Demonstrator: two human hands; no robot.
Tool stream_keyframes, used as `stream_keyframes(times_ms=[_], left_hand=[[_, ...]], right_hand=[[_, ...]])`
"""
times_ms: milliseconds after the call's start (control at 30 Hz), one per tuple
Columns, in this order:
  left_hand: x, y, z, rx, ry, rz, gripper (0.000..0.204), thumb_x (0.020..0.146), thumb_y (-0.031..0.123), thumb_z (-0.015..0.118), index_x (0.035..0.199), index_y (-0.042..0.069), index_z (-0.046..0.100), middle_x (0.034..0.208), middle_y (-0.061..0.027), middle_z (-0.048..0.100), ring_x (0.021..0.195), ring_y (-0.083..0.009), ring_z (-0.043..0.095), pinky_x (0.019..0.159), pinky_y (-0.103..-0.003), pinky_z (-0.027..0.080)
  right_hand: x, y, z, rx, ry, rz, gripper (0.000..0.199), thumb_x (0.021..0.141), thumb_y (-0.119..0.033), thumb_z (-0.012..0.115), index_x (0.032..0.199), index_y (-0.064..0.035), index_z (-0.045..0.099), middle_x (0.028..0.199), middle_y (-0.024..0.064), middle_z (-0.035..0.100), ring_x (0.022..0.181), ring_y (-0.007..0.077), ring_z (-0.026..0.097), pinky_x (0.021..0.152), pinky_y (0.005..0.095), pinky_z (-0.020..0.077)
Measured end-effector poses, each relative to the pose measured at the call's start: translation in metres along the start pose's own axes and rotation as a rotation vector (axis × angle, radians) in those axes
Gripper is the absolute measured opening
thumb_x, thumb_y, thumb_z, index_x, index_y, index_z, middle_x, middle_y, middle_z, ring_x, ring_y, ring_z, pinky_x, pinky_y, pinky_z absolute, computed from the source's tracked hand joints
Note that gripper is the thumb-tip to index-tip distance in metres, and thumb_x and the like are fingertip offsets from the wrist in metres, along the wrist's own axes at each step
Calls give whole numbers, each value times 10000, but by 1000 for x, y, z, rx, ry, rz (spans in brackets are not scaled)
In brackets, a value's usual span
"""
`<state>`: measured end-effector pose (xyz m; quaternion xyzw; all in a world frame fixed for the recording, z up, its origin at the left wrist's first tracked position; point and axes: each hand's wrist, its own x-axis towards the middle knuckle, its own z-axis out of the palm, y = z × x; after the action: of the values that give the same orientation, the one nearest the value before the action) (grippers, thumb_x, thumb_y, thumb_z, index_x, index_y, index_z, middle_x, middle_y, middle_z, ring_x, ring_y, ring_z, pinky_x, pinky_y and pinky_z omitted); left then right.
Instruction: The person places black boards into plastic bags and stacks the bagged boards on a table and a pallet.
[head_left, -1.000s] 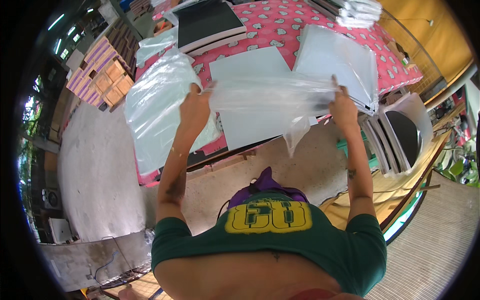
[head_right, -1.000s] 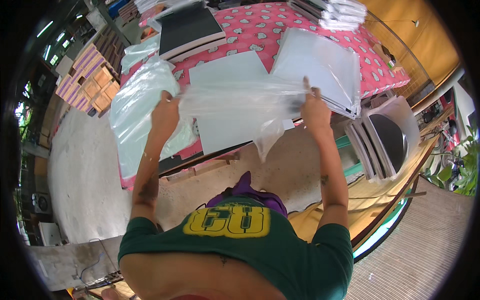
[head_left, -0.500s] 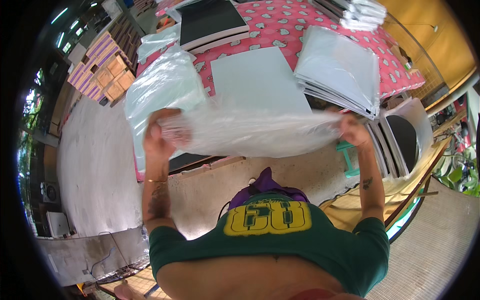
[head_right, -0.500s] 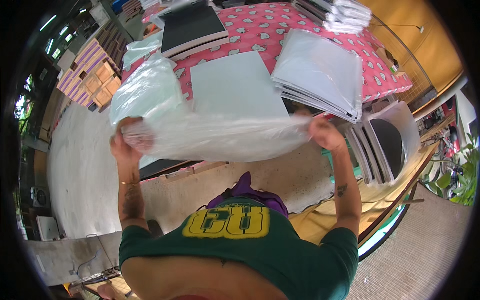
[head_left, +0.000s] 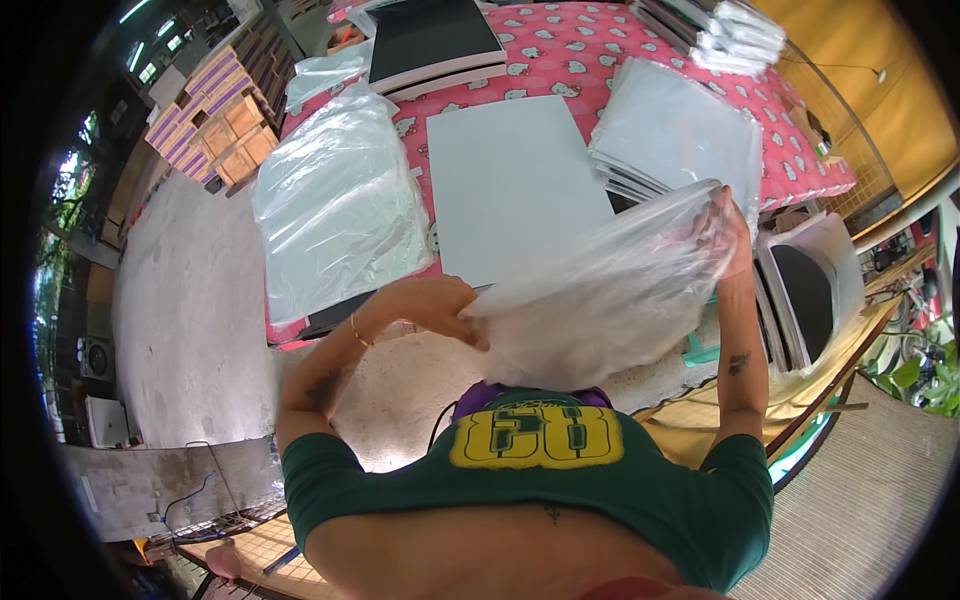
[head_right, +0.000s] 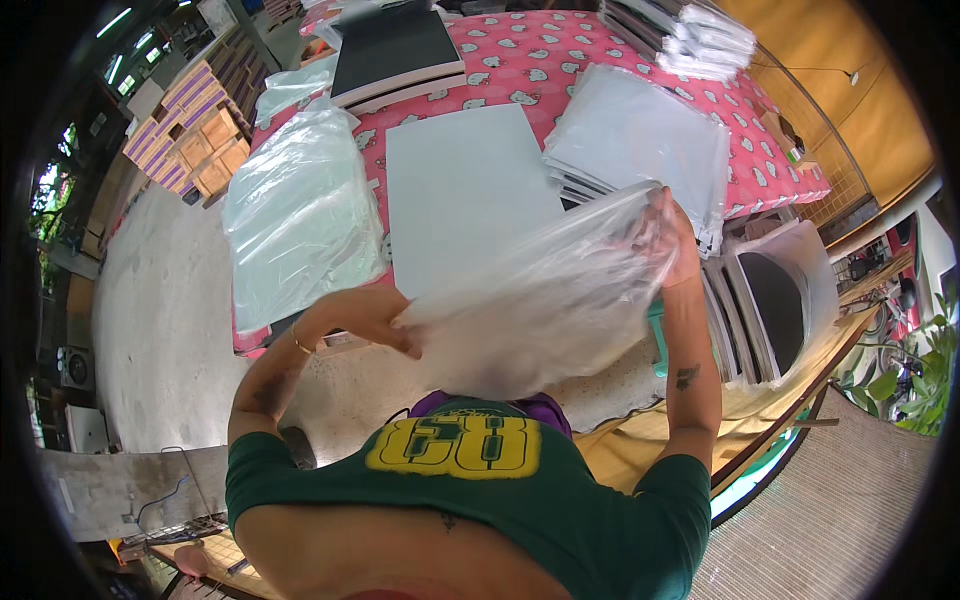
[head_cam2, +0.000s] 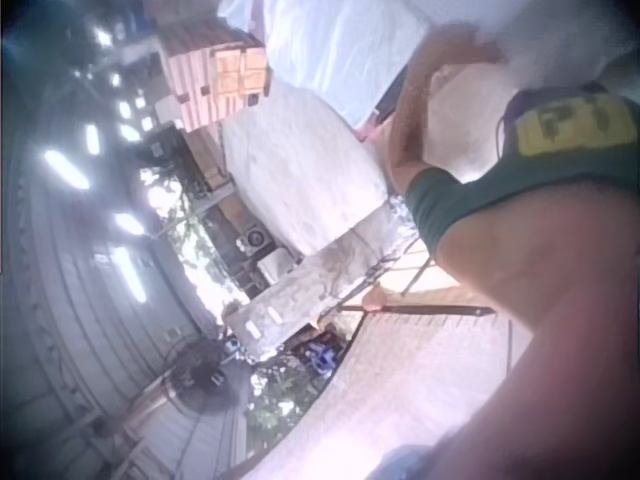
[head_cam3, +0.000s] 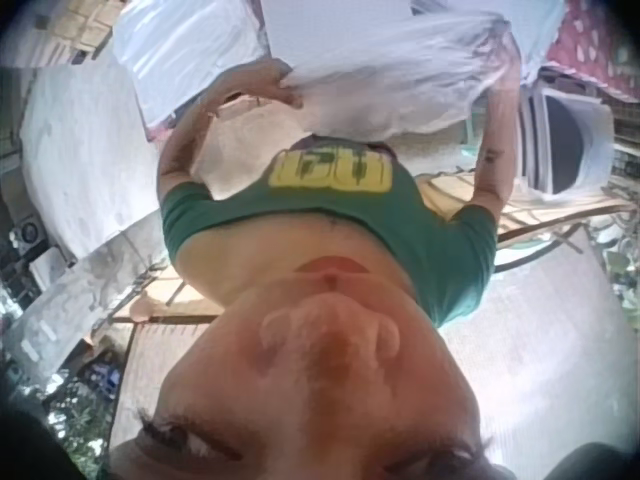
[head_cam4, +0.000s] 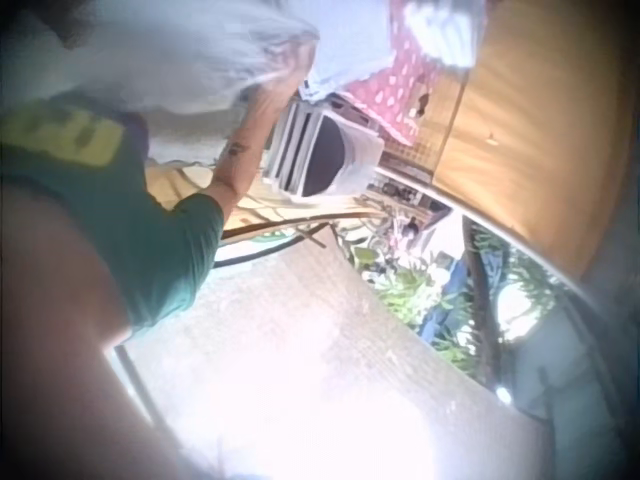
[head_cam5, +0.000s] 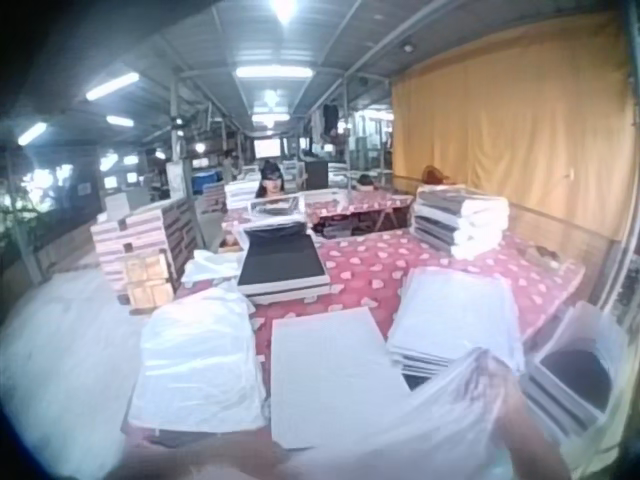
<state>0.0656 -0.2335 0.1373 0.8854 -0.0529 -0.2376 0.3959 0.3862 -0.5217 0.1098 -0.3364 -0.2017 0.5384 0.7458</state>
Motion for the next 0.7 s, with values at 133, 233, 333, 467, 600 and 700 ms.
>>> stream_keyframes(times_ms=[133, 233, 333, 467, 600, 700], left_hand=[[-3, -20, 4, -1153, 837, 407, 596, 926, 530, 400, 1141, -3, 561, 982, -194, 636, 938, -254, 609, 830, -397, 480], [1, -49, 14, -780, 724, 313, 460, 929, 443, 448, 1116, 39, 563, 973, -171, 633, 888, -249, 619, 795, -390, 494], [3, -56, 63, -34, 534, 155, 350, 912, 306, 544, 1149, 49, 540, 994, -144, 632, 830, -228, 636, 762, -363, 519], [-3, -41, 56, -655, 538, 125, 296, 917, 236, 551, 1127, 28, 543, 960, -125, 630, 829, -208, 631, 669, -312, 526], [-12, -67, 70, -1441, 569, 125, 319, 884, 224, 595, 1097, -10, 551, 1004, -111, 628, 873, -207, 623, 688, -290, 513], [-22, -108, 113, -713, 123, 128, 462, 785, 231, 717, 1145, 10, 529, 983, -61, 611, 860, -184, 603, 700, -276, 494]], right_hand=[[-13, 21, -26, -727, -355, 355, 287, 830, -285, 670, 980, -46, 615, 851, 55, 633, 771, 197, 603, 709, 323, 490], [-22, 51, -48, -746, -300, 200, 312, 802, -284, 692, 999, -57, 609, 872, 57, 634, 773, 199, 607, 696, 327, 494], [-20, 41, 13, 26, 137, 43, 380, 771, -296, 722, 1052, -68, 609, 989, 46, 630, 811, 171, 605, 698, 293, 485], [-32, 64, -23, -94, 164, 237, 422, 797, -323, 690, 1124, -76, 591, 984, 45, 636, 787, 147, 585, 682, 251, 461], [-33, 86, -74, -773, -195, 347, 322, 860, -300, 580, 1064, -55, 621, 871, 31, 636, 735, 141, 570, 681, 262, 457], [-20, 69, -95, 264, 216, 82, 239, 823, -198, 586, 974, -20, 639, 806, 36, 618, 723, 161, 585, 696, 308, 482]])
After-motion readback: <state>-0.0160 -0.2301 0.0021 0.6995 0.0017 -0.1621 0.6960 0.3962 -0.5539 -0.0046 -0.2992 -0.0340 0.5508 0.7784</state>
